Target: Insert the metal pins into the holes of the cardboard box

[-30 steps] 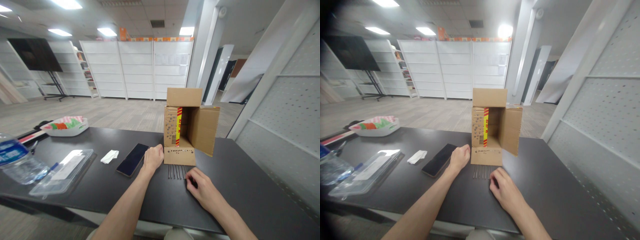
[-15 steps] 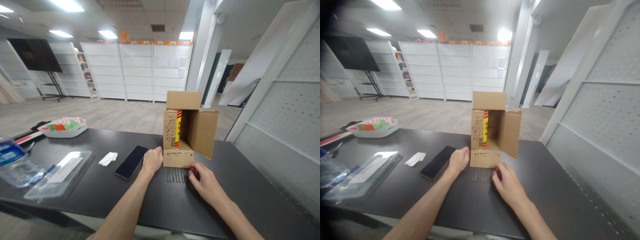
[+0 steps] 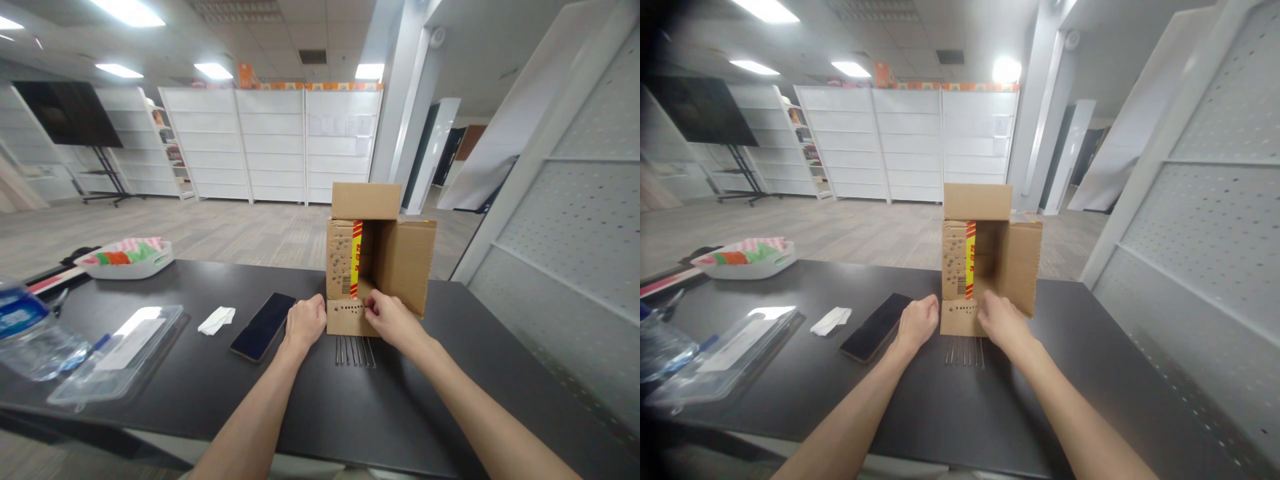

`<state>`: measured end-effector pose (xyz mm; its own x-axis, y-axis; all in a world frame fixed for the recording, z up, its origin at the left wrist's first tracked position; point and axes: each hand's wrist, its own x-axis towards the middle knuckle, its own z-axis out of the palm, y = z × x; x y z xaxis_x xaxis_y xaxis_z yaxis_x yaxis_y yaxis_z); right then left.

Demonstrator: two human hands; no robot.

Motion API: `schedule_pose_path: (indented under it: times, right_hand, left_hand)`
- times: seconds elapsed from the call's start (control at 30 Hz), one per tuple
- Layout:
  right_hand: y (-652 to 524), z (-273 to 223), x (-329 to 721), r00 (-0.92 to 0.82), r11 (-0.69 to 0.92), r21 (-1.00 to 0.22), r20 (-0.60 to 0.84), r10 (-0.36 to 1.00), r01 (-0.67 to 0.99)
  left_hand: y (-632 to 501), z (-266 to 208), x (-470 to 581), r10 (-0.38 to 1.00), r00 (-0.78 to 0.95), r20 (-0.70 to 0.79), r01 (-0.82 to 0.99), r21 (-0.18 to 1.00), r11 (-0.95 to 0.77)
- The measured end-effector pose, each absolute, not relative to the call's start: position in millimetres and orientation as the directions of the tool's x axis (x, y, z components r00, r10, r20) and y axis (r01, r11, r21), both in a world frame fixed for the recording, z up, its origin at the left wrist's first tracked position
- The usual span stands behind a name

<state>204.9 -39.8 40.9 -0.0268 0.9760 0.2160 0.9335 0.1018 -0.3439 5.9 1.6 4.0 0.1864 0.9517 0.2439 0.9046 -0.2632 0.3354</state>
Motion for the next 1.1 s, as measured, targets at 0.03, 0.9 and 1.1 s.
schedule_pose_path:
  times: [0.03,0.9,1.1]
  right_hand:
    - [-38,41,204,-0.026,0.098,-0.333,0.214,0.976,0.938]
    - [-35,74,181,0.086,-0.079,-0.161,0.032,0.996,0.984]
    - [-43,84,176,0.025,-0.003,-0.192,0.113,0.993,0.981]
  left_hand:
    - [2,4,6,0.951,0.186,0.246,0.905,0.334,-0.263]
    - [1,4,5,0.955,0.184,0.234,0.901,0.349,-0.259]
    - [2,4,5,0.953,0.182,0.242,0.897,0.356,-0.261]
